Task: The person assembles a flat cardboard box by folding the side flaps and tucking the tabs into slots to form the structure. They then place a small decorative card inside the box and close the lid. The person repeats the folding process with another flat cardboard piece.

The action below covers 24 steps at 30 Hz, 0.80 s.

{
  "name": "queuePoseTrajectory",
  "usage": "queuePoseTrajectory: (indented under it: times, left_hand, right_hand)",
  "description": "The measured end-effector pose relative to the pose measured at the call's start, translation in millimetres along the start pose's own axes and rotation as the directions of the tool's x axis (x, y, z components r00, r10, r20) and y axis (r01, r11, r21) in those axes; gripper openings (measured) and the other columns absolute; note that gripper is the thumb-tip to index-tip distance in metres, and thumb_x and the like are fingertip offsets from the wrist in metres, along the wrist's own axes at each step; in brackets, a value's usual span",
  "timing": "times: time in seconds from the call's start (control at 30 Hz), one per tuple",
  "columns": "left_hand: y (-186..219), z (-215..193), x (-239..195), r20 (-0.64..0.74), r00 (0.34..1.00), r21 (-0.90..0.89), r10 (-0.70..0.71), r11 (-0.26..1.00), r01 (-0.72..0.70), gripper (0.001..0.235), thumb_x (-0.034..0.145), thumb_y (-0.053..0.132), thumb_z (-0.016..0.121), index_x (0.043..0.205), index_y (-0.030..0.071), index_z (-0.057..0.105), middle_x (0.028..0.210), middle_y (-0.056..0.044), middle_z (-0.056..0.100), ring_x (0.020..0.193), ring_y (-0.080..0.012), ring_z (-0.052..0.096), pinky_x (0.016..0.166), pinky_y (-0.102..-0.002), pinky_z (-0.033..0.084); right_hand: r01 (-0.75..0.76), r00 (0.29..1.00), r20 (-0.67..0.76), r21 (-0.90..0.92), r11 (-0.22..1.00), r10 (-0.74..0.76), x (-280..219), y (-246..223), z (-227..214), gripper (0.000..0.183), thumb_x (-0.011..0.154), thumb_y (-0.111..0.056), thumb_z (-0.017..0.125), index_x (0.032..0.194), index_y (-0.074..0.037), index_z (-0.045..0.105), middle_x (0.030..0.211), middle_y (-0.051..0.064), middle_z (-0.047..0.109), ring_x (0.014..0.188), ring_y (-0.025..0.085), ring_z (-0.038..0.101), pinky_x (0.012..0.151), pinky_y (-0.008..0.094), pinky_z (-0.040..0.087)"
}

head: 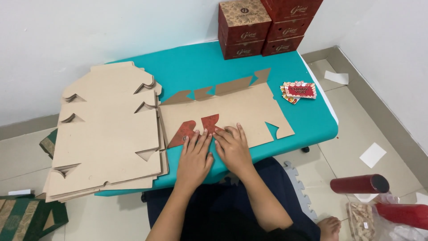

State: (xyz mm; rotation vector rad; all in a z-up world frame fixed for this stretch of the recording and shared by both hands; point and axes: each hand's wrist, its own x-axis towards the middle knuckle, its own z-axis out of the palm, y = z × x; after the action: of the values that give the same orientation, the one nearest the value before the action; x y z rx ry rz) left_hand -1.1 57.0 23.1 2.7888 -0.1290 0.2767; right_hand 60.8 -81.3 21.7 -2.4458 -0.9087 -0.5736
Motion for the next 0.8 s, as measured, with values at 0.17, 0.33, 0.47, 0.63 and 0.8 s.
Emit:
queuePoseTrajectory:
  times: [0.17,0.33,0.47,0.63,0.8]
  left_hand:
    - [1,1,-1,-0.015,1.0,0.02,0.011,1.0,-0.011,0.05,0.092,0.026,0.038,0.14,0.013,0.045,0.152,-0.002,0.034,0.139,-0.0265,0.027,0.115,-0.048,0.013]
    - [0,6,-2,-0.042,0.999,0.026,0.019,1.0,-0.018,0.05,0.091,0.026,0.039,0.139,0.014,0.046,0.149,-0.001,0.038,0.139,-0.0257,0.028,0.115,-0.049,0.013]
    - [0,5,-1,-0.043,0.999,0.042,0.026,0.999,-0.024,0.049,0.092,0.027,0.039,0.138,0.013,0.047,0.148,-0.002,0.04,0.138,-0.0262,0.029,0.116,-0.049,0.013]
    - [3,-3,0,0.021,1.0,-0.024,-0.001,1.0,0.002,0.051,0.093,0.026,0.035,0.143,0.014,0.041,0.151,-0.001,0.036,0.14,-0.0271,0.026,0.117,-0.049,0.01]
    - [4,-4,1,0.026,0.999,-0.045,-0.02,0.999,0.021,0.051,0.094,0.027,0.037,0.142,0.014,0.042,0.15,-0.002,0.037,0.14,-0.0263,0.026,0.117,-0.048,0.008]
  right_hand:
    - [0.054,0.996,0.074,0.016,0.998,-0.055,-9,9,7,0.028,0.095,-0.021,0.053,0.118,-0.008,0.065,0.118,0.008,0.065,0.117,0.024,0.054,0.113,0.047,0.024]
    - [-0.019,0.966,0.257,-0.004,1.0,0.019,-13,-2,-6,0.039,0.099,-0.028,0.045,0.13,-0.007,0.055,0.137,0.01,0.053,0.131,0.024,0.043,0.116,0.049,0.012]
    - [-0.051,0.955,0.292,0.01,0.999,0.046,-11,-1,-10,0.042,0.099,-0.032,0.044,0.133,-0.009,0.052,0.139,0.008,0.051,0.134,0.023,0.04,0.116,0.053,0.004]
    - [-0.092,0.985,0.154,0.062,0.994,0.081,-19,13,-48,0.026,0.093,-0.03,0.058,0.107,-0.01,0.068,0.108,0.005,0.068,0.113,0.021,0.058,0.115,0.052,0.009]
    - [-0.234,0.895,0.352,-0.15,0.961,0.273,-37,32,-77,0.029,0.093,-0.043,0.053,0.093,-0.023,0.073,0.069,-0.004,0.064,0.074,0.015,0.061,0.078,0.032,0.04]
